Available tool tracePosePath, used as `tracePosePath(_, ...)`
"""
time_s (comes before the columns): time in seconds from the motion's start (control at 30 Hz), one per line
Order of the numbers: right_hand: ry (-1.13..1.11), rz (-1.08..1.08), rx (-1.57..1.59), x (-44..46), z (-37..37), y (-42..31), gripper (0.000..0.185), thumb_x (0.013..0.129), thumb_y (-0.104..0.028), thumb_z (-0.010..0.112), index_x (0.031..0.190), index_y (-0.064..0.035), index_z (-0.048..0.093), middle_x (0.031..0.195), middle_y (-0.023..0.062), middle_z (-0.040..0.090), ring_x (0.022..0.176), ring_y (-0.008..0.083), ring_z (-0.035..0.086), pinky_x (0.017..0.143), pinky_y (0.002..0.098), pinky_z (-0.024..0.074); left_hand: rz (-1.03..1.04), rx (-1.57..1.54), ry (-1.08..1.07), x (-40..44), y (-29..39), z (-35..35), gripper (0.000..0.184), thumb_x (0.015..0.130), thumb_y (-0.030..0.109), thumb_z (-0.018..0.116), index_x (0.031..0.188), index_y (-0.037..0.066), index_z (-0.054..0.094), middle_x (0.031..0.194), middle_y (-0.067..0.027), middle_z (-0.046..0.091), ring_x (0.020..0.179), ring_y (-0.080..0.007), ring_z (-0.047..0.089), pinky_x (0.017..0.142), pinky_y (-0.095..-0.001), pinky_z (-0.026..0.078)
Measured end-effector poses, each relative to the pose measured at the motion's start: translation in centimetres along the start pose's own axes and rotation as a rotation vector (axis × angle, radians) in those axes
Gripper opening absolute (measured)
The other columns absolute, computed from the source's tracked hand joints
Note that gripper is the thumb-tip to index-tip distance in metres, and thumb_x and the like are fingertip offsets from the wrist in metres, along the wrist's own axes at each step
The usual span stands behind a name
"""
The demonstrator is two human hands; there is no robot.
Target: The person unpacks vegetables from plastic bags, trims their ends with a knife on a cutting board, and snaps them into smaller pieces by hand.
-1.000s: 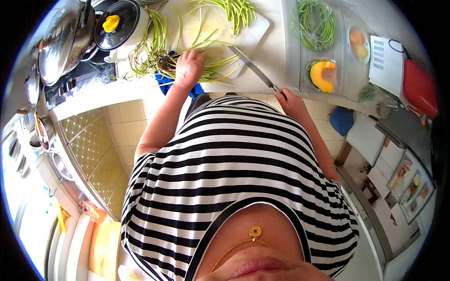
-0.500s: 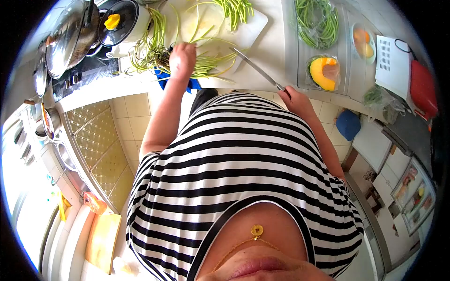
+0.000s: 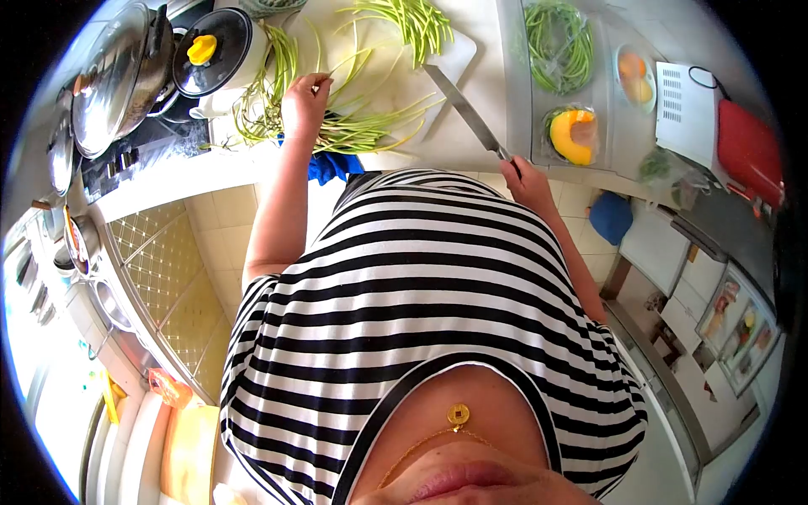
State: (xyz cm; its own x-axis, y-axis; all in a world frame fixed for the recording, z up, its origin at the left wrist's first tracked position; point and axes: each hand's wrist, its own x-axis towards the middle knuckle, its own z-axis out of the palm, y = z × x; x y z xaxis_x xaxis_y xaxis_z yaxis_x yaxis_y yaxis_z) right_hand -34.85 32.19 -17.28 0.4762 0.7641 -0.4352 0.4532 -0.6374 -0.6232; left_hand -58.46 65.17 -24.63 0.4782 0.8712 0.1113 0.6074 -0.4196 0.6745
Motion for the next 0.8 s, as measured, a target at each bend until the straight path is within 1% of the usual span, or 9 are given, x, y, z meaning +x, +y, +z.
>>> tracePosePath(0.03, 0.013, 0.003, 0.037, 0.2, 0.0, -0.2, 0.038, 0.092, -0.039, 0.049, 0.088, -0.002, 0.052, 0.072, 0.0223, 0.057, 0.07, 0.0428, 0.056, 0.06, 0.0446, 0.0435, -0.045, 0.017, -0.045, 0.5, -0.2, 0.1, 0.021, 0.079, 0.024, 0.07, 0.093, 0.008, 0.071, 0.08, -0.0086, 0.068, 0.066, -0.0168, 0.064, 0.063, -0.0287, 0.05)
tracePosePath(0.07, 0.018, 0.003, 0.033, 0.3, 0.2, -0.3, 0.038, 0.092, -0.039, 0.049, 0.088, -0.002, 0.052, 0.072, 0.0223, 0.057, 0.07, 0.0428, 0.056, 0.06, 0.0446, 0.0435, -0.042, 0.012, -0.043, 0.8, -0.2, 0.2, 0.021, 0.079, 0.024, 0.07, 0.093, 0.008, 0.071, 0.08, -0.0086, 0.068, 0.066, -0.0168, 0.064, 0.063, -0.0287, 0.05)
tracePosePath(0.13, 0.032, 0.064, 0.049, 0.5, 0.4, -0.3, 0.039, 0.092, -0.04, 0.049, 0.086, -0.0012, 0.051, 0.071, 0.022, 0.056, 0.069, 0.0422, 0.055, 0.059, 0.0436, 0.0435, -0.207, -0.211, -0.085, 1.2, -0.2, 0.6, 0.023, 0.079, 0.024, 0.071, 0.095, 0.007, 0.071, 0.083, -0.0079, 0.07, 0.068, -0.011, 0.063, 0.063, -0.0263, 0.049)
tracePosePath(0.17, 0.034, 0.068, 0.043, 0.5, 0.4, -0.5, 0.039, 0.092, -0.04, 0.049, 0.086, -0.0012, 0.051, 0.071, 0.022, 0.056, 0.069, 0.0422, 0.055, 0.059, 0.0436, 0.0435, -0.22, -0.237, -0.122, 1.5, 0.2, 0.3, 0.027, 0.08, 0.025, 0.072, 0.097, 0.004, 0.07, 0.083, -0.0055, 0.07, 0.07, -0.0073, 0.061, 0.063, -0.0233, 0.048)
tracePosePath(0.3, 0.052, 0.081, 0.059, 0.6, 0.4, -1.0, 0.04, 0.092, -0.04, 0.048, 0.085, -0.0007, 0.05, 0.068, 0.021, 0.055, 0.065, 0.0396, 0.055, 0.058, 0.0415, 0.0435, -0.28, -0.367, -0.195, 2.1, -0.7, 1.0, 0.029, 0.08, 0.024, 0.072, 0.097, 0.002, 0.069, 0.082, -0.0037, 0.069, 0.07, -0.0075, 0.06, 0.064, -0.0215, 0.047)
tracePosePath(0.37, 0.056, 0.077, 0.058, 0.7, 0.5, -1.2, 0.04, 0.092, -0.04, 0.048, 0.085, -0.0006, 0.05, 0.068, 0.0205, 0.055, 0.064, 0.0384, 0.055, 0.058, 0.0408, 0.0435, -0.394, -0.515, -0.276, 2.3, -0.8, 1.0, 0.029, 0.081, 0.023, 0.071, 0.098, 0.0, 0.069, 0.083, -0.0027, 0.068, 0.071, -0.0069, 0.059, 0.065, -0.02, 0.045)
tracePosePath(0.43, 0.033, 0.123, 0.064, 0.7, 0.5, -1.5, 0.041, 0.092, -0.041, 0.048, 0.084, -0.0006, 0.051, 0.067, 0.0191, 0.055, 0.063, 0.0359, 0.056, 0.058, 0.0401, 0.0436, -0.395, -0.523, -0.282, 2.3, -0.8, 1.0, 0.028, 0.081, 0.023, 0.071, 0.098, 0.001, 0.068, 0.083, -0.0031, 0.068, 0.072, -0.0069, 0.059, 0.065, -0.0198, 0.045)
tracePosePath(0.53, 0.032, 0.12, 0.064, 0.9, 0.6, -2.0, 0.041, 0.092, -0.041, 0.048, 0.083, -0.0008, 0.051, 0.066, 0.0182, 0.055, 0.062, 0.0349, 0.057, 0.058, 0.0399, 0.0436, -0.39, -0.517, -0.293, 2.5, -1.6, 1.5, 0.026, 0.081, 0.021, 0.071, 0.097, 0.001, 0.068, 0.084, -0.0036, 0.068, 0.074, -0.0071, 0.06, 0.067, -0.0195, 0.046)
tracePosePath(0.8, 0.028, 0.115, 0.044, 1.3, 0.8, -2.4, 0.041, 0.092, -0.041, 0.048, 0.084, -0.0013, 0.051, 0.065, 0.0177, 0.055, 0.063, 0.0348, 0.057, 0.058, 0.0404, 0.0433, -0.339, -0.45, -0.301, 2.7, -2.5, 2.5, 0.026, 0.082, 0.021, 0.07, 0.098, 0.0, 0.068, 0.084, -0.0039, 0.069, 0.076, -0.0081, 0.062, 0.069, -0.0195, 0.047)
